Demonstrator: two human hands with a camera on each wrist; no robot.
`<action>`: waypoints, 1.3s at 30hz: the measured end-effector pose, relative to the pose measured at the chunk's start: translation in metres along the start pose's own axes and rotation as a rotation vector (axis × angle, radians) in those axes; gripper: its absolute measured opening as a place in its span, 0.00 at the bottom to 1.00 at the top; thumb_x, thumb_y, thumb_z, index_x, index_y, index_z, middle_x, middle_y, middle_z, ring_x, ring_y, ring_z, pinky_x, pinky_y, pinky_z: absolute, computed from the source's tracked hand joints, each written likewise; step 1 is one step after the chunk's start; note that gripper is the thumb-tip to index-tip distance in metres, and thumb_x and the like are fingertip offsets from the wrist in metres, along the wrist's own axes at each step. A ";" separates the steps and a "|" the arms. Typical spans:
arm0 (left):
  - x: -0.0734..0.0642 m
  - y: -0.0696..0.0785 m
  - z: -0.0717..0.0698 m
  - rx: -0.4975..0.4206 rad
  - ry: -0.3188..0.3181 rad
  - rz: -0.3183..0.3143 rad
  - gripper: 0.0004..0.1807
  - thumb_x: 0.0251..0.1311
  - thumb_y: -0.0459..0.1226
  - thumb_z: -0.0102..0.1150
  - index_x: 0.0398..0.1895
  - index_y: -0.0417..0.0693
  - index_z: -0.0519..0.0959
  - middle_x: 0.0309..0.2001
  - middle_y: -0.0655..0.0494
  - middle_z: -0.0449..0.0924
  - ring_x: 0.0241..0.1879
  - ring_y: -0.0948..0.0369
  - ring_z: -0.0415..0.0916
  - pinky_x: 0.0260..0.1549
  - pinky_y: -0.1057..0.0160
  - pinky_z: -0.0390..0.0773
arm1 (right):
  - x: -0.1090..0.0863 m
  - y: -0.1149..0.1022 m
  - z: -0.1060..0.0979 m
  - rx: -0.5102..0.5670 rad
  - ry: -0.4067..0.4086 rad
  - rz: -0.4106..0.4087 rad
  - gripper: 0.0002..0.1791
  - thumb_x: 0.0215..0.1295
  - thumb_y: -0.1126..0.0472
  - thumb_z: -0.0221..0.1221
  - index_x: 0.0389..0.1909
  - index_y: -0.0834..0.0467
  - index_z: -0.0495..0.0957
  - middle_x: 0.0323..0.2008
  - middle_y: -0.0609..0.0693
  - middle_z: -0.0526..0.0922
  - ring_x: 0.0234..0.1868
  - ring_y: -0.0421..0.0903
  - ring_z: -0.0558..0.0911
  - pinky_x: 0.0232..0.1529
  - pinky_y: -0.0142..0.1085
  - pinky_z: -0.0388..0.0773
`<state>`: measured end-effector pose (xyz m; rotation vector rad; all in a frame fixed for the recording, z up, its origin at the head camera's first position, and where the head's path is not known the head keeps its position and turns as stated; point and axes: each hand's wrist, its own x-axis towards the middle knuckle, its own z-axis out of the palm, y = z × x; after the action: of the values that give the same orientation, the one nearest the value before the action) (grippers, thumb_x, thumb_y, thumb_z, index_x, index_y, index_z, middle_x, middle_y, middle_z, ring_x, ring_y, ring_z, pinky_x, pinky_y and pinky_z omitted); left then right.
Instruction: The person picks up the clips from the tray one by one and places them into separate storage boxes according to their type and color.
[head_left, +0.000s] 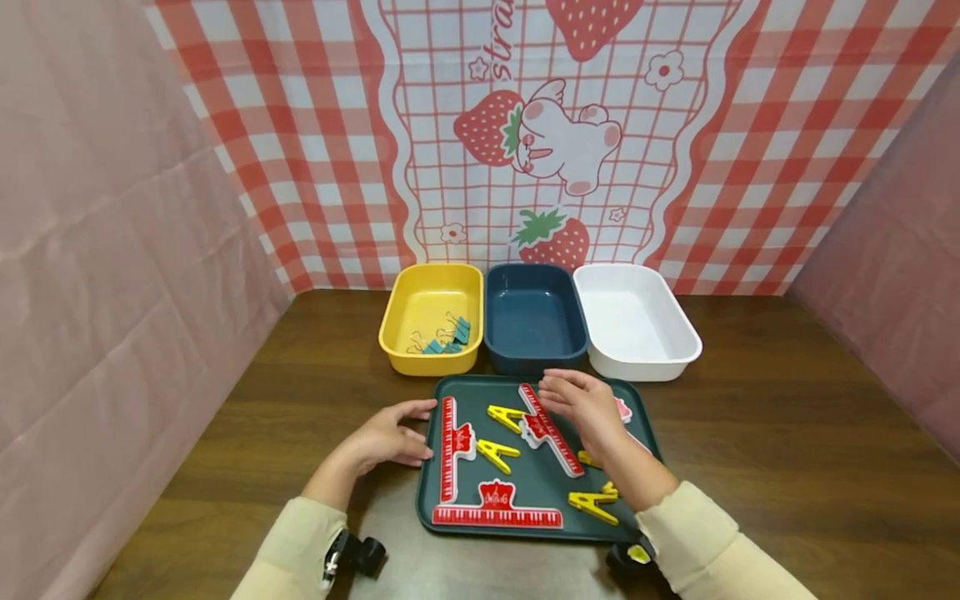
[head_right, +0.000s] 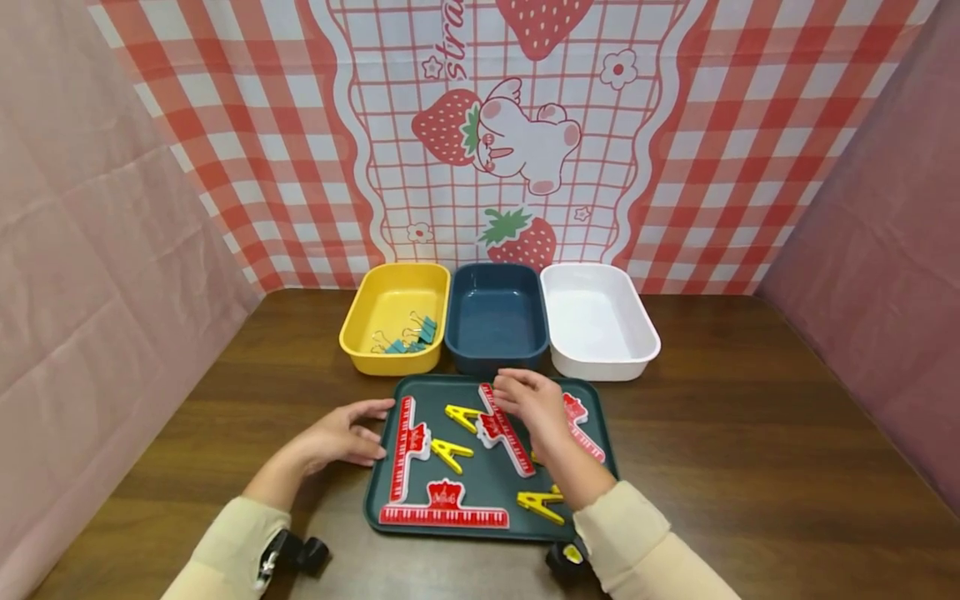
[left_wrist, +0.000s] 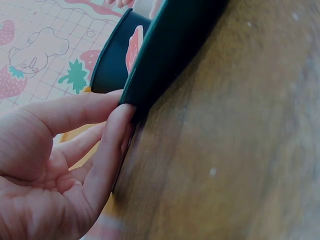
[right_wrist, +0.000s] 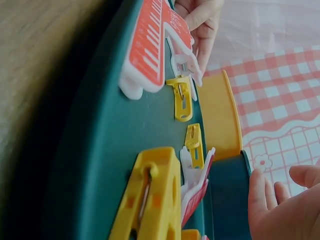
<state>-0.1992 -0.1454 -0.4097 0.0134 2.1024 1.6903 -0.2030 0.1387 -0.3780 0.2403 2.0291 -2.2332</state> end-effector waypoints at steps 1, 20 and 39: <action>0.000 0.000 0.000 0.000 -0.002 0.000 0.37 0.49 0.19 0.61 0.65 0.43 0.65 0.58 0.42 0.65 0.34 0.56 0.77 0.32 0.55 0.83 | -0.001 0.000 -0.001 -0.002 0.004 0.002 0.22 0.65 0.63 0.56 0.57 0.70 0.69 0.51 0.66 0.75 0.46 0.52 0.81 0.50 0.41 0.76; -0.001 -0.001 -0.001 -0.020 -0.030 0.024 0.38 0.49 0.18 0.60 0.66 0.39 0.62 0.57 0.39 0.65 0.33 0.56 0.77 0.33 0.55 0.83 | -0.010 0.001 -0.023 0.026 0.050 -0.008 0.24 0.64 0.64 0.57 0.58 0.72 0.67 0.47 0.61 0.79 0.44 0.47 0.82 0.46 0.36 0.78; 0.000 0.000 -0.001 -0.009 -0.016 0.011 0.37 0.49 0.18 0.60 0.65 0.40 0.63 0.57 0.40 0.66 0.34 0.56 0.77 0.33 0.55 0.83 | -0.014 0.006 -0.043 -0.119 0.137 -0.051 0.23 0.57 0.72 0.59 0.55 0.72 0.69 0.41 0.57 0.80 0.33 0.36 0.80 0.41 0.28 0.79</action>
<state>-0.1992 -0.1461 -0.4099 0.0358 2.0874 1.7003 -0.1865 0.1811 -0.3850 0.3428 2.2534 -2.1696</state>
